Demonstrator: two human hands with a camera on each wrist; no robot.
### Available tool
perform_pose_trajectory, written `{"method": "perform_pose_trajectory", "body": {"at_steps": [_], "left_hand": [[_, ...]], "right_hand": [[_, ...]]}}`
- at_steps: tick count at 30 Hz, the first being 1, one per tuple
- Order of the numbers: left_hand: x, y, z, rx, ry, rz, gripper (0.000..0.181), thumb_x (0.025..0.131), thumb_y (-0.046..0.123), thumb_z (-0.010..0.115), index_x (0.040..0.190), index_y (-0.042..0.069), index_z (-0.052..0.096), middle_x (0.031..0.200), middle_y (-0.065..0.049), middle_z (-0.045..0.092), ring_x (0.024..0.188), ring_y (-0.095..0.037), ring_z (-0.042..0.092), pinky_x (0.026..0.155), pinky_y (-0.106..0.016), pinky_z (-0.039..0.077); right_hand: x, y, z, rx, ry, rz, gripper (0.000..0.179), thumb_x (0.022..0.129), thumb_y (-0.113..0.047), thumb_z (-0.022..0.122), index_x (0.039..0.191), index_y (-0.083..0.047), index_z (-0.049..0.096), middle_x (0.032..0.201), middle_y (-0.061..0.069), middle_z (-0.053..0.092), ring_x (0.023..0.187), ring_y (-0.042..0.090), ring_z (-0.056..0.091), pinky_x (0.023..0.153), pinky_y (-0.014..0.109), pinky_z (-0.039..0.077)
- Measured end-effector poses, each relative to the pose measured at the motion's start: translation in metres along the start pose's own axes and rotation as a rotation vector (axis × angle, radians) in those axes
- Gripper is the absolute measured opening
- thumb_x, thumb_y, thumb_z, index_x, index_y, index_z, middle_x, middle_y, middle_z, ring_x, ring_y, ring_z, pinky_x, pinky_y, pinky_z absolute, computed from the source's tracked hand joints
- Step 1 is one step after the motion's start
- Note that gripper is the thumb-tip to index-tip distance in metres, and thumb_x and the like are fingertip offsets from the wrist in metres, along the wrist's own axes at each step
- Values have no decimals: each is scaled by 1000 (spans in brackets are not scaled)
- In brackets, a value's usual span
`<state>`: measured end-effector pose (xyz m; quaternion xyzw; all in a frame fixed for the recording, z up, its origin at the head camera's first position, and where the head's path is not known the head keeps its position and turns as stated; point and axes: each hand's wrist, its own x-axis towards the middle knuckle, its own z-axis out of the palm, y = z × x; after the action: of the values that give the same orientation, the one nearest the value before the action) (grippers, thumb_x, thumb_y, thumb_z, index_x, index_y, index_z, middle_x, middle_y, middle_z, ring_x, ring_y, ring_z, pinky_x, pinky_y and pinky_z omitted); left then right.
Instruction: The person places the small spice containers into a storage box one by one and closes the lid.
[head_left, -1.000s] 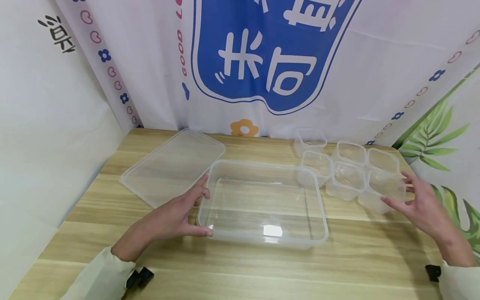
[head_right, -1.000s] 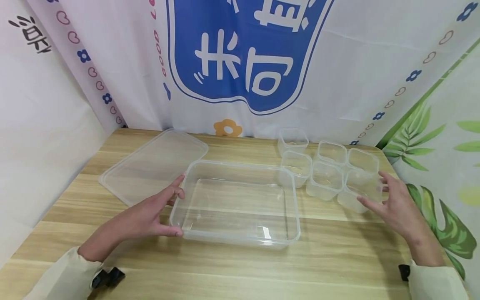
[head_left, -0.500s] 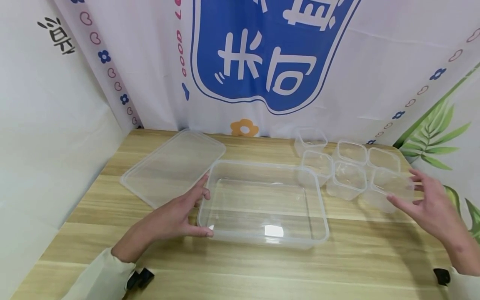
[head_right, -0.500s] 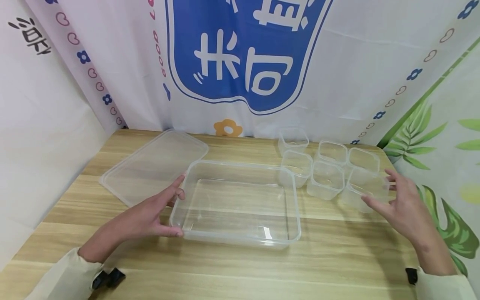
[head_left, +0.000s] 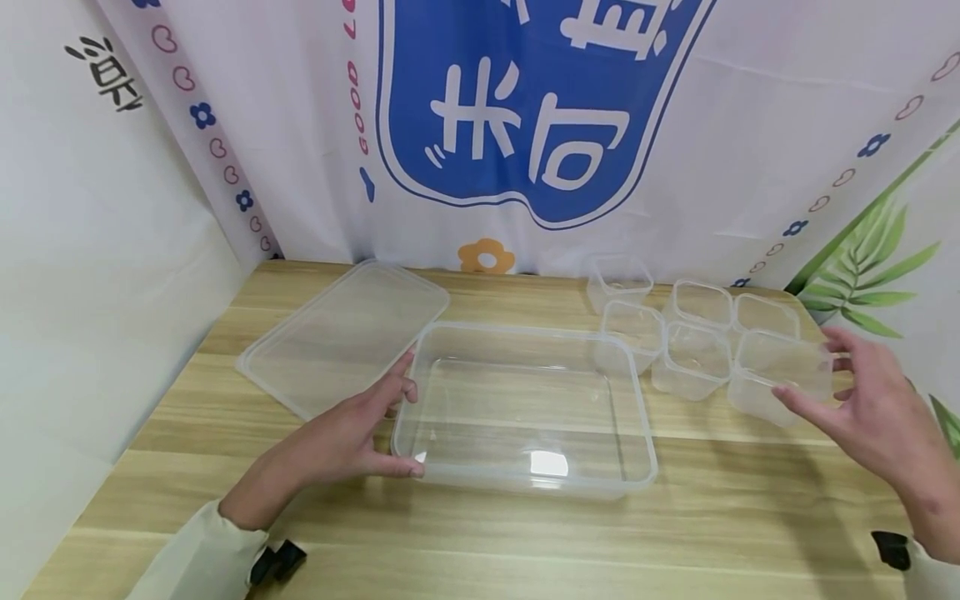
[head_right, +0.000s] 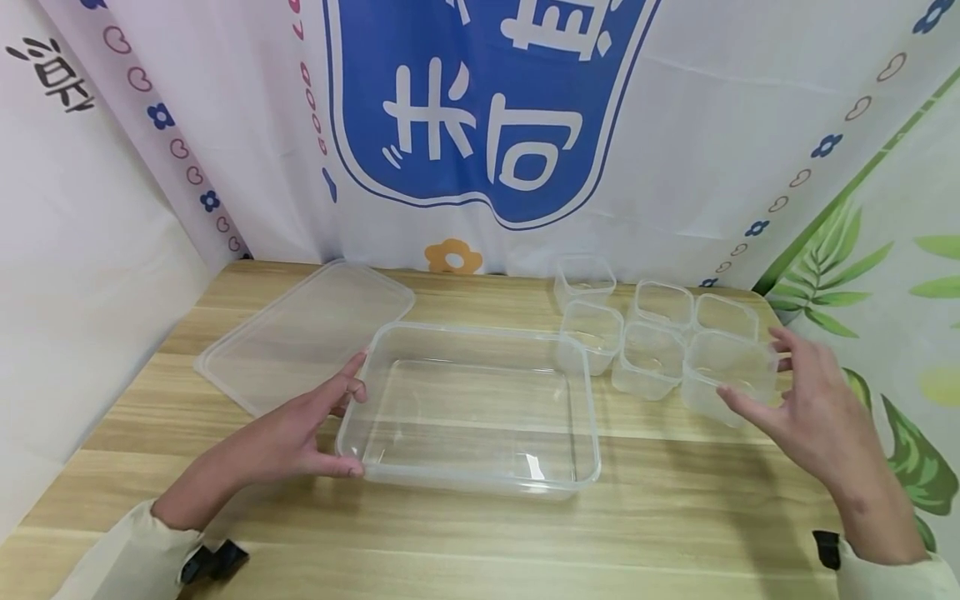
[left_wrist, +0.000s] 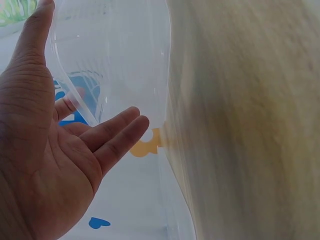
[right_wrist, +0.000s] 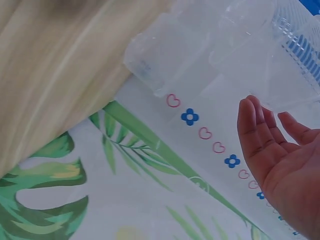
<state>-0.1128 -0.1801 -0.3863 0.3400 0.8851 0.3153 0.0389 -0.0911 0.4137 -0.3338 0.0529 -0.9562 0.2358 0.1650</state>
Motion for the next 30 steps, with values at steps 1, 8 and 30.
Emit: {"method": "perform_pose_trajectory", "body": {"at_steps": [1,8,30], "left_hand": [[0,0,0,-1,0,0,123,79,57,83,164,4,11,140,-1,50,101,-16,59,83,-38,56],[-1,1,0,-9,-8,-5,128,80,58,83,165,4,4,130,2,53,100,-15,58,84,-39,55],[-2,1,0,-24,-4,-30,125,79,60,82,165,7,9,139,-2,50,105,-18,61,86,-43,57]], "right_hand": [[1,-3,-1,-4,-2,-4,88,79,-20,90,145,11,41,122,36,49,93,52,56,57,6,38],[5,-22,-11,33,-27,-12,86,81,-19,89,145,11,41,124,36,49,96,51,54,59,6,39],[23,-76,21,257,27,-221,42,72,4,89,87,-2,51,128,10,56,115,4,48,76,4,48]]}}
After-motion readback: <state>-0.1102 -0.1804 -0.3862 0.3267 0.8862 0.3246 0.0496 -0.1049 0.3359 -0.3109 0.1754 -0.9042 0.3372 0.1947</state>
